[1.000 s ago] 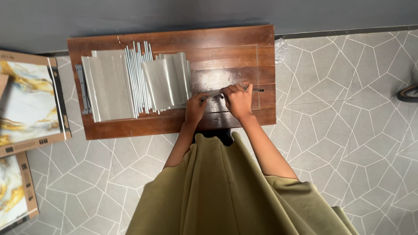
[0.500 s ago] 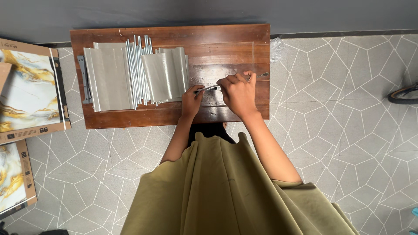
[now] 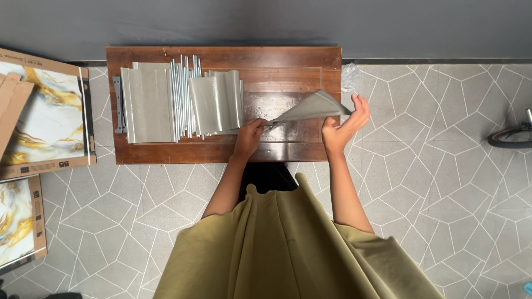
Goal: The person assembles metal furniture components on a wooden table. They insert metal rods into a bracket, then slide a plastic sheet over the rods, repeating the process with additional parts.
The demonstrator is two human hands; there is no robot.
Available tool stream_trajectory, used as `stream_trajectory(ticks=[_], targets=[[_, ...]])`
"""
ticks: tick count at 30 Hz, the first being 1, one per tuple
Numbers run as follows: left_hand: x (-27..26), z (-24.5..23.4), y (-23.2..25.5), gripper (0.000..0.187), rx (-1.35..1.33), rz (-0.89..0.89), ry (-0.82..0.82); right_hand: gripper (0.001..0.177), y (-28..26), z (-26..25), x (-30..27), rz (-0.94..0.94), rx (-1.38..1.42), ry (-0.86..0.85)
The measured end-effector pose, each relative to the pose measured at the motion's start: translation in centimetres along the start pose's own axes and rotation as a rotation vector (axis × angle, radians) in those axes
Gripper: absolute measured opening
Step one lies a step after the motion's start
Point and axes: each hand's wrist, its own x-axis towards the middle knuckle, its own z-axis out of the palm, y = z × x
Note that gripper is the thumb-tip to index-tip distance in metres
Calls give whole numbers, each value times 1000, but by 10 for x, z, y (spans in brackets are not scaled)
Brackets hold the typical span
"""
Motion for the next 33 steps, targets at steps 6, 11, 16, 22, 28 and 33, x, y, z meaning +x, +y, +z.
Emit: stream_trajectory(ticks=[6, 11, 16, 22, 28, 33], targets=[[-2, -10, 9, 14, 16, -54, 12, 73, 85, 37, -18, 465, 224, -212], [-5, -30, 14, 27, -50, 75, -20, 70, 122, 88, -29, 402, 251, -642], [0, -33, 1, 18, -163, 22, 77, 28, 119, 92, -18, 366, -57, -770], [16, -22, -34, 17, -77, 21, 228, 26, 81, 57, -4, 310, 165, -743], [24, -7, -44, 19, 45, -172, 218, 25, 64, 46, 0, 259, 282, -653], [25, -19, -21, 21, -3, -132, 145, 25, 92, 59, -7, 363, 207, -725]])
